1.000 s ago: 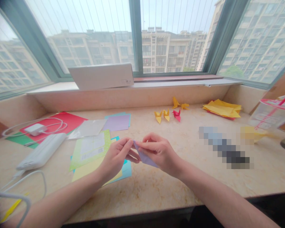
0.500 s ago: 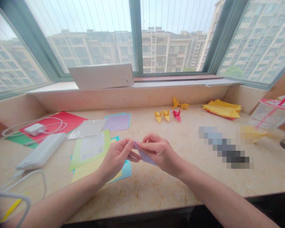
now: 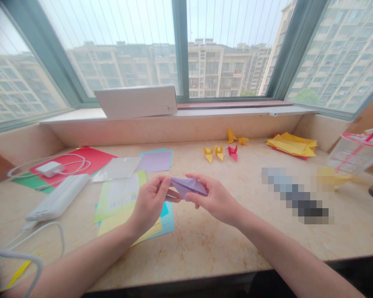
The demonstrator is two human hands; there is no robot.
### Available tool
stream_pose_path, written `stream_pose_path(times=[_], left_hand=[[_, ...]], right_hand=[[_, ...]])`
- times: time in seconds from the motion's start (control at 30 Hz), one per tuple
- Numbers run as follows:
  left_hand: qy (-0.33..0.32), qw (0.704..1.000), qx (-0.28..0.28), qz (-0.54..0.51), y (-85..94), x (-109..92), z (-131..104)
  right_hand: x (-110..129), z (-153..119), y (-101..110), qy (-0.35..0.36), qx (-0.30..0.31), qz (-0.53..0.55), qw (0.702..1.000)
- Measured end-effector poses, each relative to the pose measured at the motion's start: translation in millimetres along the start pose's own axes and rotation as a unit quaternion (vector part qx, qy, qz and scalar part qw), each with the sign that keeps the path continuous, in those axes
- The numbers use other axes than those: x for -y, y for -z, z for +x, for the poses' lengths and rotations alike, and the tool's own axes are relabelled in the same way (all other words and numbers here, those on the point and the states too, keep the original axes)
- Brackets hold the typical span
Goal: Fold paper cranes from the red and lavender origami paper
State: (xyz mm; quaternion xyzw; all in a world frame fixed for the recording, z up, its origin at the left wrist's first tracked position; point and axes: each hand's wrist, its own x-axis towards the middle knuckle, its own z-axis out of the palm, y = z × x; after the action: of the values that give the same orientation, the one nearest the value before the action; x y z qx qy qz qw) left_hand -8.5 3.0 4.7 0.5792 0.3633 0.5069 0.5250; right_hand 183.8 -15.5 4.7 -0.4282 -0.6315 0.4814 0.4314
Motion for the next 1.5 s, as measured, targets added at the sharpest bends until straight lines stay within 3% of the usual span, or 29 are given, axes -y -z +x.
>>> stream_pose_path(times=[0.13,0.43,0.67,1.03,1.3,1.5], left_hand=[[-0.006,1.0,0.007,0.005,2.6,-2,-1],[-0.026,0.993,0.069,0.094,8.1,4,0],[-0.071,0.984,0.064,0.149,12.6,10,3],[-0.058,0.975,0.103,0.19,10.5,12,2],[0.002,0.964,0.183,0.194,7.8,12,-1],[-0.04,0.962,0.147,0.229,10.4,7,2]], right_hand=[[0,5,5,-0.003,-0.012,0.036,0.999],[5,5,18,-0.002,0.025,-0.036,0.999],[7,7,29,0.025,0.054,-0.025,0.998],[3,11,40,0.001,-0.073,0.026,0.997],[2,11,31,-0.018,-0.018,0.018,1.0],[1,11,31,0.041,-0.06,0.053,0.996]])
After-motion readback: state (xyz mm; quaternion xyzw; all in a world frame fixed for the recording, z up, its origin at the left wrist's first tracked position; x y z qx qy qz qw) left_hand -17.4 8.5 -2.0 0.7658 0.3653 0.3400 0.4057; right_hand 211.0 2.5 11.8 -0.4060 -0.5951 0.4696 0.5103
